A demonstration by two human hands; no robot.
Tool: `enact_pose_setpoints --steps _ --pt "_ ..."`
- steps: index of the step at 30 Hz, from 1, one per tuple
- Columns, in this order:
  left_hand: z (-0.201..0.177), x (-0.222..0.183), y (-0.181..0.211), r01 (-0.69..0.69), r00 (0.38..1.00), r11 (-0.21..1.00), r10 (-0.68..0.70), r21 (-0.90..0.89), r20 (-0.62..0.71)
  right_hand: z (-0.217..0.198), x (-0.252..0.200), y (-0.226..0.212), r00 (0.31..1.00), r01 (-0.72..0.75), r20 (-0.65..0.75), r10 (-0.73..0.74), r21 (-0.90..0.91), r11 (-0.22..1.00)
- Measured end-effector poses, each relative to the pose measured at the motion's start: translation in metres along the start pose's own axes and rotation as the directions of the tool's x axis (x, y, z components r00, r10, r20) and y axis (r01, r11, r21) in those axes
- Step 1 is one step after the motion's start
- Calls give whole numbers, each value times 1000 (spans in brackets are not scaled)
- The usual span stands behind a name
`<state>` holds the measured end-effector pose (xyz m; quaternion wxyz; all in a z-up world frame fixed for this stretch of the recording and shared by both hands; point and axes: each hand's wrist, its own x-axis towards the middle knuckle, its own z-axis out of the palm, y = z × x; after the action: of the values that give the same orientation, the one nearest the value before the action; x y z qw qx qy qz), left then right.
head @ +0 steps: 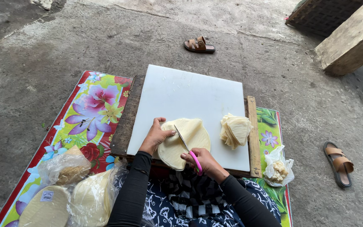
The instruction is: The person cuts stacks of round dough sheets into segments using scissors and puts the cut pieces into a plastic bag.
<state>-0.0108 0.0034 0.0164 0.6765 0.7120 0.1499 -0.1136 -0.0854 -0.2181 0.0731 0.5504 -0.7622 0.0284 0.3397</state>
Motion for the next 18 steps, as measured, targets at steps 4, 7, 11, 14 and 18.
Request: enact_pose_setpoints --steps 4,7,11,14,18 --pt "0 0 -3 -34 996 996 27 -81 -90 0 -3 1 999 39 -19 -40 -67 997" --pt "3 1 -3 -43 997 989 33 -144 -68 -1 -6 -1 1000 -1 1 1 -43 999" --pt "2 2 1 16 999 995 -12 -101 45 -5 -6 -9 999 -32 37 32 -6 999" --pt "0 1 1 40 993 988 -23 -151 112 -10 0 -15 997 -18 73 14 54 998" --pt "-2 4 -1 25 996 992 -14 -121 91 -2 9 -11 999 -46 17 45 29 999"
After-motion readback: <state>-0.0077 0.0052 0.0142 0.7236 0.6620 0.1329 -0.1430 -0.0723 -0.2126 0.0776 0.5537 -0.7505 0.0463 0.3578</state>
